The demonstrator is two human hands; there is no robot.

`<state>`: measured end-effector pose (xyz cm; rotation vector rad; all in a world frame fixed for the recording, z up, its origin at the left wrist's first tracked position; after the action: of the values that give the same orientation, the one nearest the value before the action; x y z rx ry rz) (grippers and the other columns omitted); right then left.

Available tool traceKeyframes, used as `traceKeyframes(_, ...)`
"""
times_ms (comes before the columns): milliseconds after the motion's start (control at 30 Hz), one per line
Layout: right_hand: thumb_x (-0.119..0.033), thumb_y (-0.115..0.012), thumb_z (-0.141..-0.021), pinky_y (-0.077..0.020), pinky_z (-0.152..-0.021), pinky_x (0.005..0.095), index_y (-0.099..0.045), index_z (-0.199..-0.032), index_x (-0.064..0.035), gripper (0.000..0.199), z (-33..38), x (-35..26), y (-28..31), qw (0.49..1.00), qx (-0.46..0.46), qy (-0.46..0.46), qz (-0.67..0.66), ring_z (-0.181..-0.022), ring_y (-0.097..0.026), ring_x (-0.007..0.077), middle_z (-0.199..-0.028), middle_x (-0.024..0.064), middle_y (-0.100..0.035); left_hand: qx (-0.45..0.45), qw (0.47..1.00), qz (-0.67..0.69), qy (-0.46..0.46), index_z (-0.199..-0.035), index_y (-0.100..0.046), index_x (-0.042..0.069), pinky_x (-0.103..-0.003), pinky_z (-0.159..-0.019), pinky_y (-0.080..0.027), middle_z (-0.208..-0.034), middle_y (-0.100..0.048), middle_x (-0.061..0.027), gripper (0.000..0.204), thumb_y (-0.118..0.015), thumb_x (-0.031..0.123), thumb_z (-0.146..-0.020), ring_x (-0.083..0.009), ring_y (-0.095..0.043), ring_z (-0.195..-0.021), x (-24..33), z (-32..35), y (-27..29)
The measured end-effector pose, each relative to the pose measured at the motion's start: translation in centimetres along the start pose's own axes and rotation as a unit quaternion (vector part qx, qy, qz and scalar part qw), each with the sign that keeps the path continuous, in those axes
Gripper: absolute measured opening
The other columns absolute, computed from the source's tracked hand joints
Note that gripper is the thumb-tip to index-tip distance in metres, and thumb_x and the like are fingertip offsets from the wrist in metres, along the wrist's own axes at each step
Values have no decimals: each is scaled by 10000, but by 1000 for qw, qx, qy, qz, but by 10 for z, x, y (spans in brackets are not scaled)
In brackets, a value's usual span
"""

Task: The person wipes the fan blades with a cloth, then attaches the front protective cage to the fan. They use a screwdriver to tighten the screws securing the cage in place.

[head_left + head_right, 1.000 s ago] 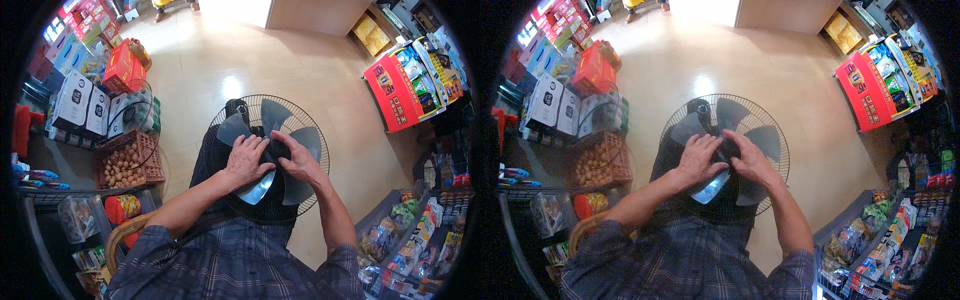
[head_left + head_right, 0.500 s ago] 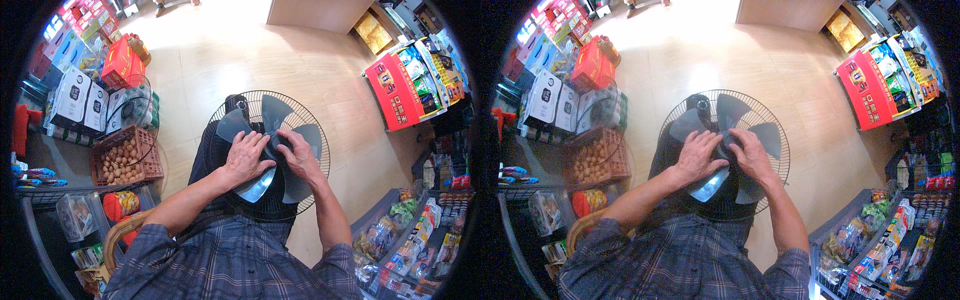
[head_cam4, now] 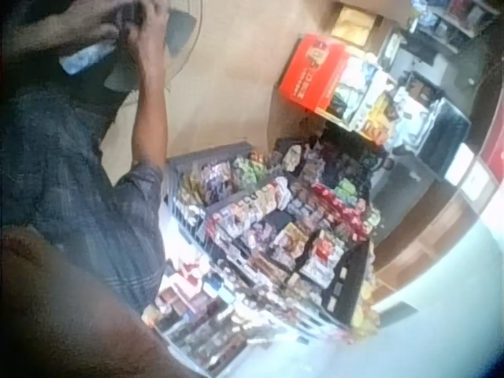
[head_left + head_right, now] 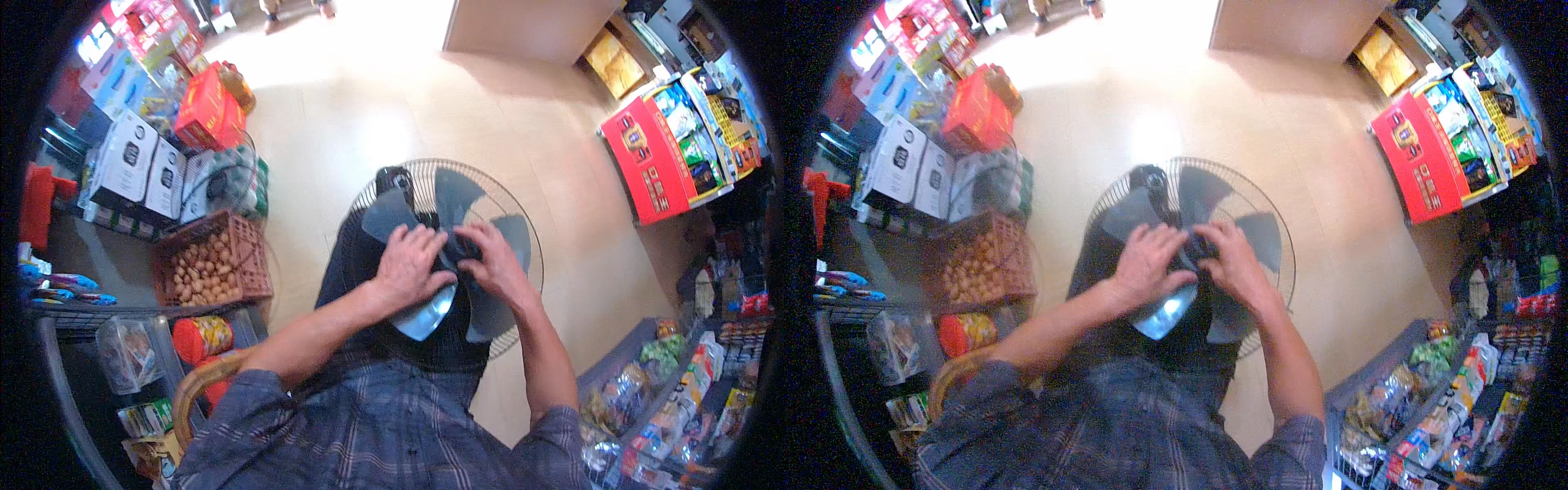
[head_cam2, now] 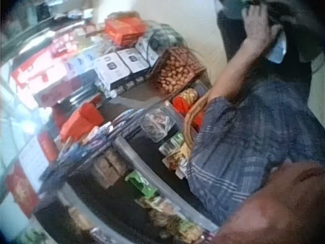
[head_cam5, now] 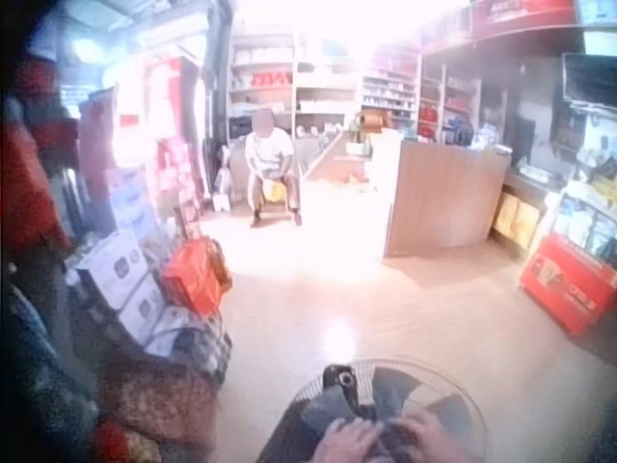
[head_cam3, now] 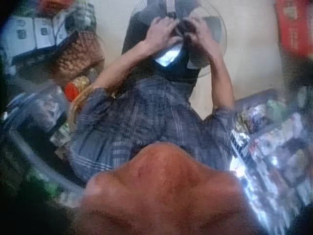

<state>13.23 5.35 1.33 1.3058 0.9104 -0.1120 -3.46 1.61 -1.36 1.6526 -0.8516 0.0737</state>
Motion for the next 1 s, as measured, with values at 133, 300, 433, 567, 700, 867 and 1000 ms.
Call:
traceKeyframes(133, -133, -758, -742, -455, -972, 395, -586, -1222, -59, 516, 3, -15, 0, 1000, 14, 10, -19, -1144, -529, 349, -1225, 179, -531, -4, 1000, -16, 4, -1262, -527, 11, -497, -1032, -341, -1180, -595, -175, 717, -732, 460, -742, -316, -526, -1166, -3, 1, 3)
traceKeyframes(300, -172, -750, -790, -458, -944, 389, -645, -1120, -44, 369, -2, -16, -2, 998, 41, -30, -38, -1141, -529, 336, -1215, 188, -525, -17, 1000, -18, -1, -1294, -508, -3, -510, -1055, -328, -1247, -565, -205, 721, -714, 449, -771, -346, -506, -1220, -1, 1, 5)
traceKeyframes(433, -101, -694, -811, -428, -992, 391, -600, -1183, -60, 385, -1, -18, -5, 998, 27, -1, -51, -1175, -498, 338, -1245, 187, -506, -16, 999, -27, 7, -1323, -496, 11, -510, -1066, -320, -1281, -559, -186, 724, -683, 470, -796, -344, -494, -1241, -4, 4, 1)
traceKeyframes(567, -45, -613, -781, -414, -1024, 402, -529, -1259, -49, 485, 7, -17, -2, 995, 29, 4, -95, -1180, -508, 355, -1234, 196, -532, 10, 1000, 1, 4, -1290, -497, 21, -513, -1050, -332, -1221, -576, -173, 726, -739, 431, -743, -339, -514, -1192, 0, 3, -1)
traceKeyframes(700, -1, -515, -736, -378, -1074, 364, -476, -1327, -32, 593, -2, -6, -8, 987, -2, -3, -161, -1240, -516, 265, -1268, 156, -572, 12, 1000, 25, 14, -1245, -498, 7, -482, -1001, -355, -1120, -583, -159, 720, -782, 385, -701, -322, -541, -1071, -2, -2, 6)
traceKeyframes(867, -111, -529, -863, -359, -1080, 375, -430, -1354, 2, 514, 4, 1, -5, 961, 82, -67, -256, -1275, -481, 300, -1338, 194, -509, 6, 1000, 14, 20, -1287, -471, -23, -508, -1059, -322, -1189, -582, -241, 773, -777, 418, -730, -374, -525, -1193, 2, -1, 4)
traceKeyframes(1000, -274, -535, -944, -398, -1026, 376, -411, -1375, 5, 528, -2, 5, -7, 984, 93, -89, -124, -1209, -521, 293, -1286, 181, -553, 0, 1000, 5, 22, -1296, -465, -26, -515, -1055, -326, -1196, -579, -254, 789, -781, 417, -725, -383, -528, -1190, 0, -1, 2)
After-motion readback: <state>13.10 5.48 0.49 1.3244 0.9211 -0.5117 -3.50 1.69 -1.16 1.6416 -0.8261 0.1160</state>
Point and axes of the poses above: each hand's wrist, its own z-axis away from the middle knuckle, its own y-axis out of the back of the hand, x = y × z, the point moved 4 cm from there along -z, towards the middle knuckle
